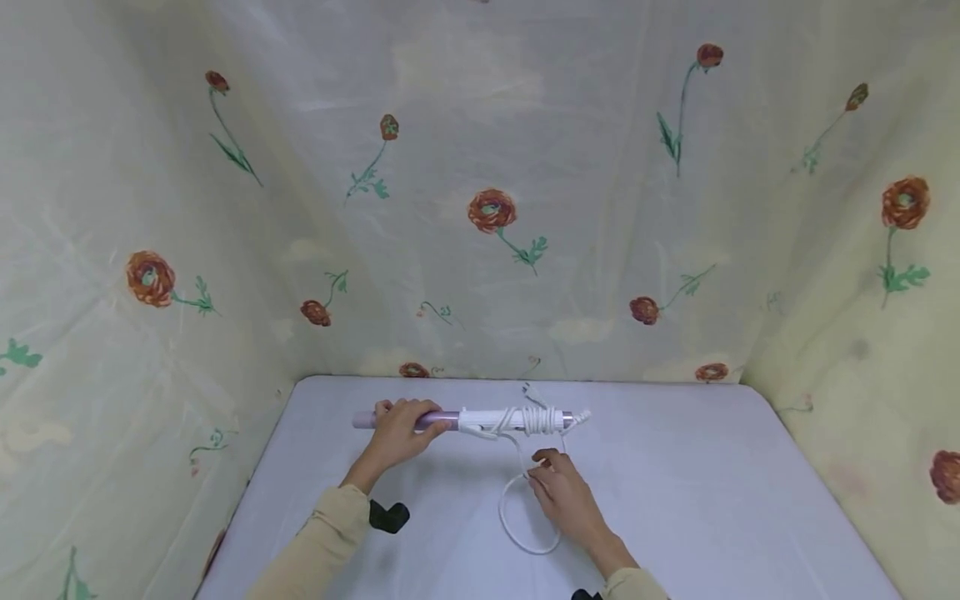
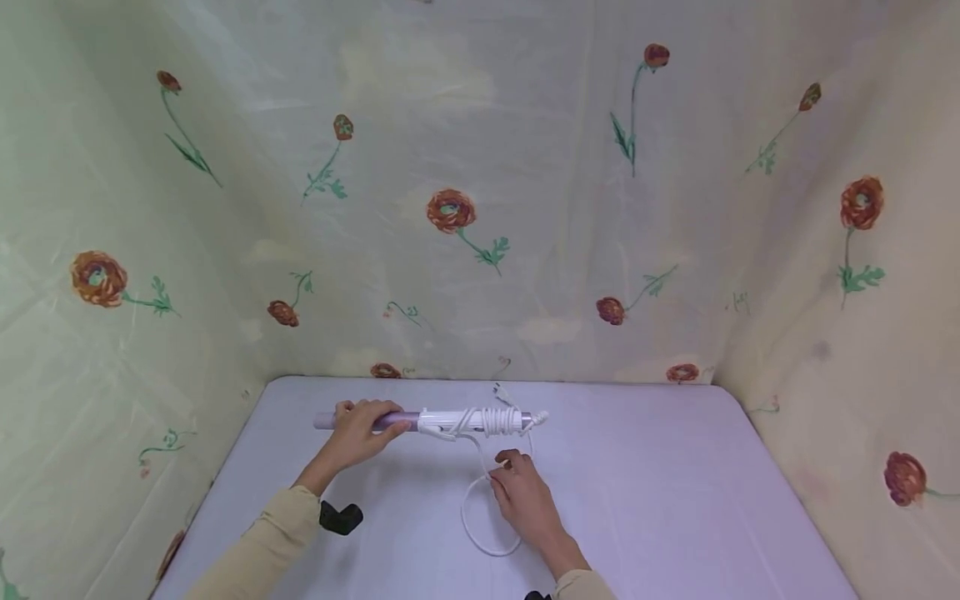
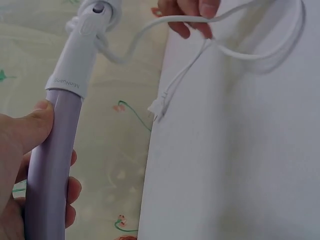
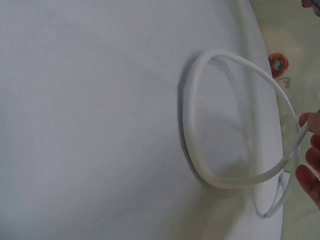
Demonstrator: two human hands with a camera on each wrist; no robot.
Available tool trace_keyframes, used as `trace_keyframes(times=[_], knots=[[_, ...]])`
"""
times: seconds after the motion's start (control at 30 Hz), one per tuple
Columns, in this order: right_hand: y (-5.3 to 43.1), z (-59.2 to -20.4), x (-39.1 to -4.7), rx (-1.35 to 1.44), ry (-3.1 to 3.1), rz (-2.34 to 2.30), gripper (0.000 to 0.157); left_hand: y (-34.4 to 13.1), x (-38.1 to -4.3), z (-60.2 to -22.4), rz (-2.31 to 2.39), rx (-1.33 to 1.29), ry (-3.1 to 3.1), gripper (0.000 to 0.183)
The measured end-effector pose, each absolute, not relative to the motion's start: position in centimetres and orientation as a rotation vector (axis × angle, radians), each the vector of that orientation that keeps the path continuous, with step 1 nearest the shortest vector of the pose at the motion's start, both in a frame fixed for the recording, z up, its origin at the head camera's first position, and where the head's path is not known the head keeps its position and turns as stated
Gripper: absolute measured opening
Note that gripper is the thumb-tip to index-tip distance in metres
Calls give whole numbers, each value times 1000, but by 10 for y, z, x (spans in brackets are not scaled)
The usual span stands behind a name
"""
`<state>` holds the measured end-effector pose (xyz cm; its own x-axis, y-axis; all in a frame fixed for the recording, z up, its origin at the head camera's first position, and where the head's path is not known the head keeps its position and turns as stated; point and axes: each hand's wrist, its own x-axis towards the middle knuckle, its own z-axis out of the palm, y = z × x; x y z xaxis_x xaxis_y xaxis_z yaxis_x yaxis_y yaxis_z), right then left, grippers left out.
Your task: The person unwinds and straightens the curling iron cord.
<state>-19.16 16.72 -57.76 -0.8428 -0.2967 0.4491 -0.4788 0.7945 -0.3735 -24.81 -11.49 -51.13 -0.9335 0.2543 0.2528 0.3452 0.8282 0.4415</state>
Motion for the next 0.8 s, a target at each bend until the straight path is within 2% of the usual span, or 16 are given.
trace_keyframes(times=[0.23, 0.33, 0.43, 0.57, 0.67, 0.8], knots=[[151, -566, -187, 435, -2714, 1034, 48, -106, -247, -509, -737, -466, -2833, 40], [148, -565, -190, 424, -2676, 1195, 53, -103, -246, -509, -724, -470, -2829, 40], [144, -563, -195, 444, -2602, 1365, 49, -102, -246, -509, -702, -469, -2827, 39], [140, -560, -201, 381, -2521, 1571, 33, -101, -244, -509, -703, -465, -2819, 40], [139, -559, -203, 281, -2538, 1546, 21, -100, -243, -509, -695, -458, -2809, 41], [139, -560, -203, 255, -2589, 1379, 16, -101, -245, -511, -676, -455, -2791, 41]])
